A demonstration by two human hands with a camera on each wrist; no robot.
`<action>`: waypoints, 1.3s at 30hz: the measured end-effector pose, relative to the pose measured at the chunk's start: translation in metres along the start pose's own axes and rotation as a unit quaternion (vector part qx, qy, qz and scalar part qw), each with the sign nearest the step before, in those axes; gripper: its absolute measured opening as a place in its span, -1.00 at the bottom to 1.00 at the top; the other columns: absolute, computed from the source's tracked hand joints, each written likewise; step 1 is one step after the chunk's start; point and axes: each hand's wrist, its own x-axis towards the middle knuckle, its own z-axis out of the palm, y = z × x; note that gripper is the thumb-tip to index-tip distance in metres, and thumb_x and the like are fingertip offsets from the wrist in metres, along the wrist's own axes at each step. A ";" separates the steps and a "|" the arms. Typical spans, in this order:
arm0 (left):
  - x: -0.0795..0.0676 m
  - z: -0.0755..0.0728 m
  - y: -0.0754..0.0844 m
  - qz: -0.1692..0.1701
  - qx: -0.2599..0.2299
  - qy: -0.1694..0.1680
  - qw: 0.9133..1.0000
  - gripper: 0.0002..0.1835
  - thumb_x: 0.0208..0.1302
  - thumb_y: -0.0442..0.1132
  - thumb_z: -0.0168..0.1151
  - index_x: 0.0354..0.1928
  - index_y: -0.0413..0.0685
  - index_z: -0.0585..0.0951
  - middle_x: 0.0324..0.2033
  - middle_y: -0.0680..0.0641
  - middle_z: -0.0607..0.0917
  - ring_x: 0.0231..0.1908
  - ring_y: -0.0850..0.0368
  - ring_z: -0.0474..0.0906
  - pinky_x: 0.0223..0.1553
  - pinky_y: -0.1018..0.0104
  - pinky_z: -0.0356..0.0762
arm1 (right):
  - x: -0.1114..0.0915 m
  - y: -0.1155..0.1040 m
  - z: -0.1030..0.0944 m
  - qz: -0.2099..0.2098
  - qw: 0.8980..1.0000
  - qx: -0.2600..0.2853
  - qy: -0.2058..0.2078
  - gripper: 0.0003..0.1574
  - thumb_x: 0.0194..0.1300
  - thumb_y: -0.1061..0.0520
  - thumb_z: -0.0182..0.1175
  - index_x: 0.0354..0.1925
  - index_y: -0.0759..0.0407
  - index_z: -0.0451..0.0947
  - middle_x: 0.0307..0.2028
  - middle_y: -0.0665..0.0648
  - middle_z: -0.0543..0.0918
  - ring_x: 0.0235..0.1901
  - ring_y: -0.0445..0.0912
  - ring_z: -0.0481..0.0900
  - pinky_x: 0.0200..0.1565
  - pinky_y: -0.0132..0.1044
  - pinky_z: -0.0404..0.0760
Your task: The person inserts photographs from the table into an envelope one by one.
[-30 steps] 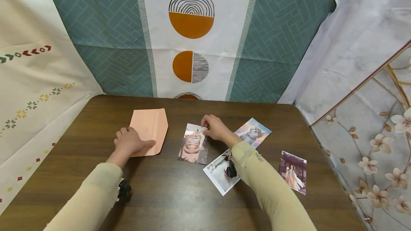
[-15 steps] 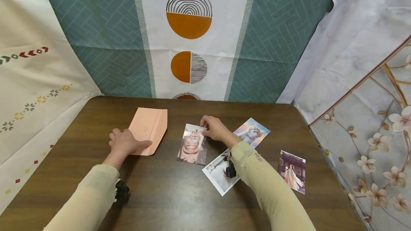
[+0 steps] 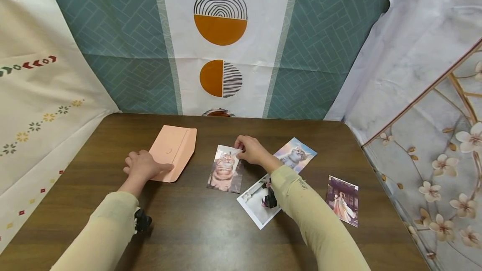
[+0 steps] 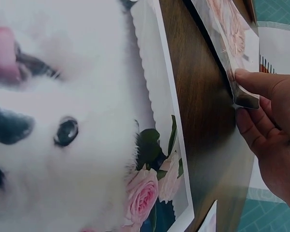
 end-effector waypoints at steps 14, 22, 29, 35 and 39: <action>0.010 0.000 -0.005 -0.045 -0.062 -0.006 0.997 0.14 0.00 0.11 0.65 0.26 -0.64 0.21 0.23 -0.60 0.16 0.25 -0.50 0.03 0.20 -0.39 0.12 | 0.000 -0.002 0.000 0.007 1.000 -0.011 -0.005 -0.71 0.31 0.30 0.48 -0.09 0.21 0.58 -0.20 0.15 0.63 -0.18 -0.02 0.57 -0.01 -0.12 0.63; 0.007 0.000 -0.002 -0.032 -0.067 0.005 0.997 0.15 0.01 0.08 0.65 0.28 -0.63 0.16 0.25 -0.63 0.15 0.28 -0.53 0.02 0.23 -0.44 0.08 | 0.001 -0.003 0.000 0.010 1.000 -0.015 -0.007 -0.72 0.32 0.29 0.48 -0.09 0.20 0.57 -0.20 0.14 0.63 -0.17 -0.01 0.57 0.00 -0.13 0.63; 0.006 0.001 -0.001 -0.018 -0.078 0.026 0.996 0.15 -0.01 0.03 0.61 0.35 -0.55 0.11 0.25 -0.61 0.19 0.27 -0.51 0.09 0.24 -0.43 0.08 | 0.000 -0.003 0.000 0.010 1.000 -0.013 -0.004 -0.72 0.32 0.30 0.48 -0.09 0.20 0.57 -0.20 0.14 0.63 -0.17 -0.01 0.57 -0.01 -0.12 0.64; 0.008 0.004 -0.002 0.002 -0.097 0.064 0.993 0.12 -0.02 -0.01 0.60 0.37 -0.53 0.15 0.25 -0.57 0.21 0.27 -0.48 0.12 0.27 -0.37 0.16 | 0.000 -0.003 0.000 0.012 1.000 -0.015 -0.007 -0.72 0.33 0.29 0.47 -0.09 0.20 0.57 -0.19 0.14 0.63 -0.17 -0.01 0.57 0.01 -0.12 0.65; 0.008 0.005 0.000 0.003 -0.096 0.081 0.992 0.10 -0.03 0.01 0.57 0.36 -0.52 0.18 0.24 -0.57 0.21 0.25 -0.47 0.12 0.26 -0.36 0.17 | 0.000 -0.001 0.000 0.015 1.000 -0.015 -0.008 -0.72 0.33 0.29 0.47 -0.08 0.20 0.57 -0.19 0.15 0.63 -0.16 0.00 0.57 0.02 -0.11 0.65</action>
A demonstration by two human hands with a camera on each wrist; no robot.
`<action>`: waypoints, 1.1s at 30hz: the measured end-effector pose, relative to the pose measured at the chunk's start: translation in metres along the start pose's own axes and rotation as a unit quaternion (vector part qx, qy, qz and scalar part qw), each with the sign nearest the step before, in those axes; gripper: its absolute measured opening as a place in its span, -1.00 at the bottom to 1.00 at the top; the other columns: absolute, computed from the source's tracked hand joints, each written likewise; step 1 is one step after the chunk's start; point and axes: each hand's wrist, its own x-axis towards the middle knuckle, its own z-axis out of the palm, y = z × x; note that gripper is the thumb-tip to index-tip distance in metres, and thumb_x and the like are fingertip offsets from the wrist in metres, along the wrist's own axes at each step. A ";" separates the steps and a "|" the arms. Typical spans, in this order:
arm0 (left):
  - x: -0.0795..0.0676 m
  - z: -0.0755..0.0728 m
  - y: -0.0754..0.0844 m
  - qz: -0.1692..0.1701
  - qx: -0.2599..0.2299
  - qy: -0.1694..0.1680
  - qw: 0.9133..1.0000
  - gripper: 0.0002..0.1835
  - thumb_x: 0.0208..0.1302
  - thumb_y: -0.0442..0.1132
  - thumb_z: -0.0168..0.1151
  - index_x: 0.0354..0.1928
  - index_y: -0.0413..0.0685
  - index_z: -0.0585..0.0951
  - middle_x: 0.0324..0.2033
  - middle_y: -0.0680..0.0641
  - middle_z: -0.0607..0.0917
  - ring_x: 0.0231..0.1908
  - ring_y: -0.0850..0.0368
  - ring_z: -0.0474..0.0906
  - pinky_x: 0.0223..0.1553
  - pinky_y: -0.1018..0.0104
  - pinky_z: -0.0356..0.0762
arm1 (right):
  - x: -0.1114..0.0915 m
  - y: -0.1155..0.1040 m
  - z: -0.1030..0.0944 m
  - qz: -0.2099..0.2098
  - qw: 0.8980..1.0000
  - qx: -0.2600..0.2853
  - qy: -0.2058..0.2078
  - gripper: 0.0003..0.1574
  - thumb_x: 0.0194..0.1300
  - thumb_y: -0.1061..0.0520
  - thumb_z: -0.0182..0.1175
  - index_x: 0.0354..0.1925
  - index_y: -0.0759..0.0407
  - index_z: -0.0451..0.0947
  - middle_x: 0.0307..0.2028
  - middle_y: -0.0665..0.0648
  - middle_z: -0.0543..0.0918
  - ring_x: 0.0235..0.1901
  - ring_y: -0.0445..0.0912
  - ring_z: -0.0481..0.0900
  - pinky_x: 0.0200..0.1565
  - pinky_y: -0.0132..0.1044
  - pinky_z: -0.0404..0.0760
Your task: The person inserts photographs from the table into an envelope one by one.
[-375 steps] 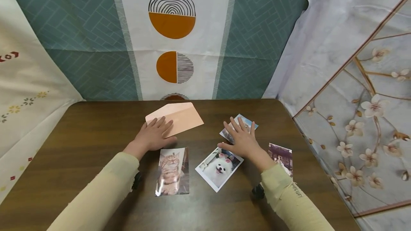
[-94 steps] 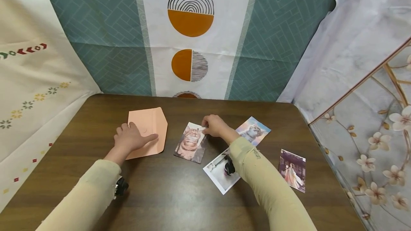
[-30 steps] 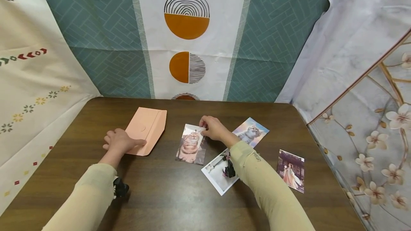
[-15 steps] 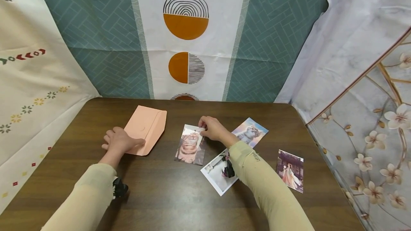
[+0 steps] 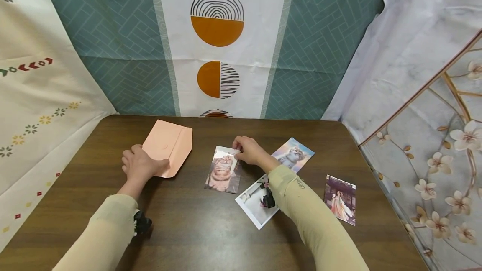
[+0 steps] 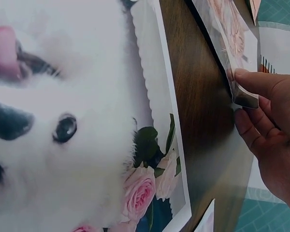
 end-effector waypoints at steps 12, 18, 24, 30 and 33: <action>-0.004 0.006 0.009 -0.042 -0.082 0.049 0.995 0.17 -0.02 -0.01 0.55 0.51 -0.41 0.14 0.30 -0.52 0.14 0.31 -0.45 0.07 0.31 -0.35 0.11 | -0.002 0.000 -0.001 -0.009 1.000 0.004 0.011 -0.72 0.29 0.29 0.49 -0.12 0.20 0.59 -0.22 0.14 0.63 -0.19 -0.02 0.58 -0.01 -0.13 0.64; -0.008 0.009 0.019 -0.048 -0.115 0.056 0.991 0.24 -0.01 -0.02 0.55 0.60 -0.35 0.05 0.34 -0.51 0.12 0.34 -0.43 0.06 0.33 -0.33 0.11 | -0.002 0.000 -0.001 -0.002 1.000 0.018 0.020 -0.77 0.32 0.31 0.46 -0.12 0.20 0.61 -0.23 0.13 0.63 -0.20 -0.03 0.57 -0.04 -0.15 0.63; -0.011 0.013 0.029 -0.049 -0.123 0.054 0.990 0.25 0.00 -0.01 0.55 0.62 -0.35 0.04 0.37 -0.50 0.11 0.37 -0.42 0.06 0.34 -0.33 0.13 | 0.000 0.000 -0.003 0.013 0.997 0.063 0.036 -0.86 0.38 0.32 0.40 -0.12 0.25 0.64 -0.25 0.15 0.66 -0.24 -0.04 0.59 -0.12 -0.23 0.62; -0.014 0.016 0.036 -0.035 -0.140 0.069 0.987 0.19 -0.01 -0.02 0.56 0.57 -0.35 0.13 0.34 -0.50 0.15 0.33 -0.41 0.08 0.30 -0.33 0.14 | 0.003 -0.001 -0.013 0.034 0.985 0.159 0.057 -0.85 0.42 0.30 0.37 -0.06 0.32 0.72 -0.26 0.17 0.71 -0.31 -0.10 0.62 -0.24 -0.28 0.68; -0.017 0.018 0.038 -0.032 -0.147 0.073 0.986 0.16 -0.01 -0.03 0.57 0.55 -0.34 0.15 0.32 -0.49 0.16 0.32 -0.40 0.08 0.30 -0.32 0.15 | 0.005 -0.004 -0.024 0.042 0.971 0.228 0.063 -0.79 0.44 0.31 0.35 0.01 0.38 0.72 -0.25 0.18 0.73 -0.33 -0.09 0.65 -0.17 -0.08 0.76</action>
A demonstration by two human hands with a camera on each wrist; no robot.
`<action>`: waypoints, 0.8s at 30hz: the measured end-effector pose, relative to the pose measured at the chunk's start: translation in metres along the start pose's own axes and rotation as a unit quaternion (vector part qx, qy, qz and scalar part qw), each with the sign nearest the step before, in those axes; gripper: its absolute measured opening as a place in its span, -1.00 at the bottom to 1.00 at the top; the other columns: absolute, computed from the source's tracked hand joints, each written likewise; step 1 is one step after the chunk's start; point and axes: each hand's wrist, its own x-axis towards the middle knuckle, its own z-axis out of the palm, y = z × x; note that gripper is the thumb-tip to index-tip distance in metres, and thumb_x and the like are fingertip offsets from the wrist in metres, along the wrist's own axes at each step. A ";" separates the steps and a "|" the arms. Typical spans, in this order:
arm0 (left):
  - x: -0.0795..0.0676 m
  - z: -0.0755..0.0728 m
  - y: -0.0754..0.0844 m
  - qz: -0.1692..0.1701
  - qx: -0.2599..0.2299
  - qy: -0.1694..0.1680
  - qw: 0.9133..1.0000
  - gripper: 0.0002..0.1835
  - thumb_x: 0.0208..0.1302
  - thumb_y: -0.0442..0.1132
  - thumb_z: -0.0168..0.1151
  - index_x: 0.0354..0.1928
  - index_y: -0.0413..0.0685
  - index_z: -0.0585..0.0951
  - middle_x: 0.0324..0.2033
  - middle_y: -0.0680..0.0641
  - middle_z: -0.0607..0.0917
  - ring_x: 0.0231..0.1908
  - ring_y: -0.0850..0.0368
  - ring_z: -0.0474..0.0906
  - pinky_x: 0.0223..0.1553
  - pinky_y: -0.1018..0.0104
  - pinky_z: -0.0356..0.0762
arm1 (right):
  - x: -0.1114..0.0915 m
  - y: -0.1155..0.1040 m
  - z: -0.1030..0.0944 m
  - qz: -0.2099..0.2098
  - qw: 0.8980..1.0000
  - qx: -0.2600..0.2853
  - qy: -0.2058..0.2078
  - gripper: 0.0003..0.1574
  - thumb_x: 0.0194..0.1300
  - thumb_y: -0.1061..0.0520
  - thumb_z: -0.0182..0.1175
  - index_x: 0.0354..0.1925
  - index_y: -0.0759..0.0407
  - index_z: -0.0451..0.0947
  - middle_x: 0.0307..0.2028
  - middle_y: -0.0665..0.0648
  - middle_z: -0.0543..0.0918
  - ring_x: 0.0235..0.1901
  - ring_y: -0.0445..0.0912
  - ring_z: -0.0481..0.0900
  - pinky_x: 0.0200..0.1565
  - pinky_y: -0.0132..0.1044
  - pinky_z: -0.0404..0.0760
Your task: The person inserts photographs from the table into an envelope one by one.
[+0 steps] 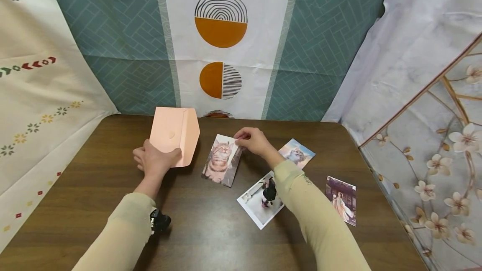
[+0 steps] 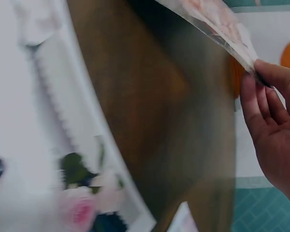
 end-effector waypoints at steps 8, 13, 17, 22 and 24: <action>-0.005 0.005 0.004 0.002 -0.002 0.005 1.000 0.14 -0.03 -0.04 0.58 0.53 -0.32 0.18 0.30 -0.48 0.19 0.29 -0.41 0.13 0.29 -0.31 0.16 | 0.011 -0.023 -0.019 0.032 0.995 0.093 0.006 -0.69 0.48 0.27 0.34 0.10 0.41 0.70 -0.29 0.06 0.72 -0.37 -0.11 0.63 0.05 0.21 0.69; -0.009 0.012 0.005 0.009 -0.003 -0.001 1.000 0.12 -0.03 -0.03 0.57 0.51 -0.32 0.21 0.30 -0.47 0.19 0.31 -0.39 0.12 0.29 -0.30 0.16 | 0.021 -0.037 -0.027 0.032 0.995 0.097 0.007 -0.67 0.47 0.25 0.35 0.12 0.40 0.72 -0.31 0.01 0.71 -0.36 -0.09 0.60 -0.16 -0.22 0.68; -0.015 0.018 0.007 0.019 -0.006 -0.006 1.000 0.12 -0.02 -0.03 0.57 0.52 -0.33 0.21 0.31 -0.47 0.18 0.33 -0.39 0.11 0.28 -0.30 0.16 | 0.032 -0.049 -0.028 0.026 0.997 0.078 -0.001 -0.68 0.49 0.23 0.34 0.12 0.38 0.72 -0.30 0.01 0.72 -0.33 -0.08 0.60 -0.15 -0.24 0.64; -0.025 0.025 0.010 0.026 -0.015 -0.016 0.999 0.14 0.00 -0.04 0.57 0.55 -0.35 0.19 0.34 -0.47 0.16 0.34 -0.42 0.11 0.30 -0.32 0.13 | 0.044 -0.059 -0.027 0.029 0.999 0.030 -0.006 -0.71 0.49 0.21 0.34 0.09 0.34 0.75 -0.23 0.08 0.75 -0.29 -0.08 0.62 -0.12 -0.22 0.65; -0.028 0.027 0.011 0.030 -0.015 -0.017 0.999 0.14 0.00 -0.04 0.57 0.54 -0.35 0.19 0.33 -0.46 0.17 0.32 -0.42 0.13 0.30 -0.32 0.12 | 0.047 -0.061 -0.026 0.026 1.000 0.005 -0.006 -0.73 0.49 0.22 0.34 0.07 0.34 0.76 -0.21 0.13 0.76 -0.28 -0.09 0.62 -0.10 -0.20 0.66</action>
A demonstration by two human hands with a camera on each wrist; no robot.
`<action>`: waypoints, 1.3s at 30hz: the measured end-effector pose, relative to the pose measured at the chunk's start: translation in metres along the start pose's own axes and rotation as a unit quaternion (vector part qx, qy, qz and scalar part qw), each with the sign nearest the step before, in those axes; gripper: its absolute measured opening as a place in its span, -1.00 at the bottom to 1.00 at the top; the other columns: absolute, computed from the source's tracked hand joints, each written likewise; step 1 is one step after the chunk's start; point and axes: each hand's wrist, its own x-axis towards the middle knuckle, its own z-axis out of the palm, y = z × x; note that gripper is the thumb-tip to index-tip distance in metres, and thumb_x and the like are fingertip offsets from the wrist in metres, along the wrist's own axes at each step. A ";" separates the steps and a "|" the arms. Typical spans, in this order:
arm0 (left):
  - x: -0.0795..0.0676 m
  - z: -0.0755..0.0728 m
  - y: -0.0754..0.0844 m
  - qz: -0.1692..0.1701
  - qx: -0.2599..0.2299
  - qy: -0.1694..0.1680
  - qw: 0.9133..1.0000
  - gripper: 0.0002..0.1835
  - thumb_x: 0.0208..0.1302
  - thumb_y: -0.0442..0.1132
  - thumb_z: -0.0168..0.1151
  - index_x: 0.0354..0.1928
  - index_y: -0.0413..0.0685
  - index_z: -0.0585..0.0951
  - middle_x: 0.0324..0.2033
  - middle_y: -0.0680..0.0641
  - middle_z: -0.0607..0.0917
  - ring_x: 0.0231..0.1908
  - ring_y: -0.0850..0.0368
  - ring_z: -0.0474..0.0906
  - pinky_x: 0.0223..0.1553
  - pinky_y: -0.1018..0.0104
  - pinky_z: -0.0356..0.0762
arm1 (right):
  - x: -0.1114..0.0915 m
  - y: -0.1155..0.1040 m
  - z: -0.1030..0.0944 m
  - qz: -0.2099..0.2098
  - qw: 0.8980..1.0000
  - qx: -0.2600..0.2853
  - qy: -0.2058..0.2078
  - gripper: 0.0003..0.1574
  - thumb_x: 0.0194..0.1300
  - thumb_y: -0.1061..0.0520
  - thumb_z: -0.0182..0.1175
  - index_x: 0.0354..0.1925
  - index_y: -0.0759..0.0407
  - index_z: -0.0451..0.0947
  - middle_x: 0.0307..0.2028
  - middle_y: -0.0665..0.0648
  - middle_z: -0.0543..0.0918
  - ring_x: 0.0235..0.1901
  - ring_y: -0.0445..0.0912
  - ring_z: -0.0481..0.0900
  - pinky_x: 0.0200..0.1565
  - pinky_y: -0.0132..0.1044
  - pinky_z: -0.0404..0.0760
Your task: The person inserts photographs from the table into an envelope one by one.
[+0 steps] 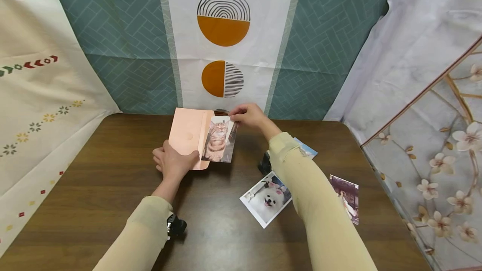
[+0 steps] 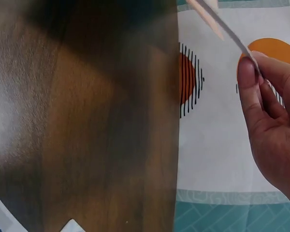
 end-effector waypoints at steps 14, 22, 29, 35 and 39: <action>-0.011 0.011 0.009 0.019 0.005 0.005 1.000 0.16 -0.04 0.01 0.64 0.52 -0.31 0.22 0.28 -0.43 0.23 0.28 -0.38 0.16 0.29 -0.30 0.17 | 0.015 0.006 0.006 -0.022 0.995 -0.096 0.008 -0.79 0.48 0.26 0.33 -0.01 0.34 0.77 -0.20 0.24 0.78 -0.30 -0.07 0.64 -0.12 -0.16 0.68; -0.014 0.014 0.016 0.028 0.002 0.007 1.000 0.15 -0.07 -0.01 0.63 0.51 -0.30 0.23 0.26 -0.42 0.23 0.26 -0.38 0.16 0.28 -0.29 0.16 | 0.016 0.009 0.001 -0.019 0.994 -0.102 0.044 -0.83 0.46 0.28 0.34 -0.04 0.33 0.77 -0.25 0.22 0.76 -0.30 -0.02 0.65 -0.17 -0.24 0.64; -0.014 0.018 0.018 0.033 0.002 -0.002 0.999 0.18 -0.08 0.03 0.64 0.53 -0.28 0.22 0.26 -0.42 0.23 0.26 -0.37 0.16 0.27 -0.31 0.16 | 0.021 0.011 0.008 -0.040 0.992 -0.111 0.048 -0.83 0.44 0.25 0.37 -0.06 0.31 0.77 -0.23 0.21 0.77 -0.27 -0.02 0.66 -0.15 -0.25 0.63; -0.013 0.017 0.017 0.028 0.000 -0.014 1.000 0.18 -0.02 0.01 0.59 0.58 -0.23 0.17 0.28 -0.40 0.20 0.28 -0.35 0.14 0.26 -0.29 0.13 | 0.024 0.008 0.019 -0.046 0.992 -0.109 0.042 -0.84 0.45 0.24 0.37 -0.06 0.31 0.76 -0.22 0.23 0.77 -0.27 0.02 0.68 -0.20 -0.30 0.62; -0.012 0.017 0.015 0.025 -0.003 -0.016 1.000 0.21 0.00 0.00 0.59 0.63 -0.20 0.13 0.28 -0.40 0.18 0.31 -0.34 0.11 0.25 -0.28 0.13 | 0.025 0.007 0.024 -0.044 0.992 -0.113 0.042 -0.84 0.45 0.24 0.37 -0.07 0.30 0.77 -0.22 0.22 0.77 -0.28 -0.02 0.65 -0.23 -0.33 0.60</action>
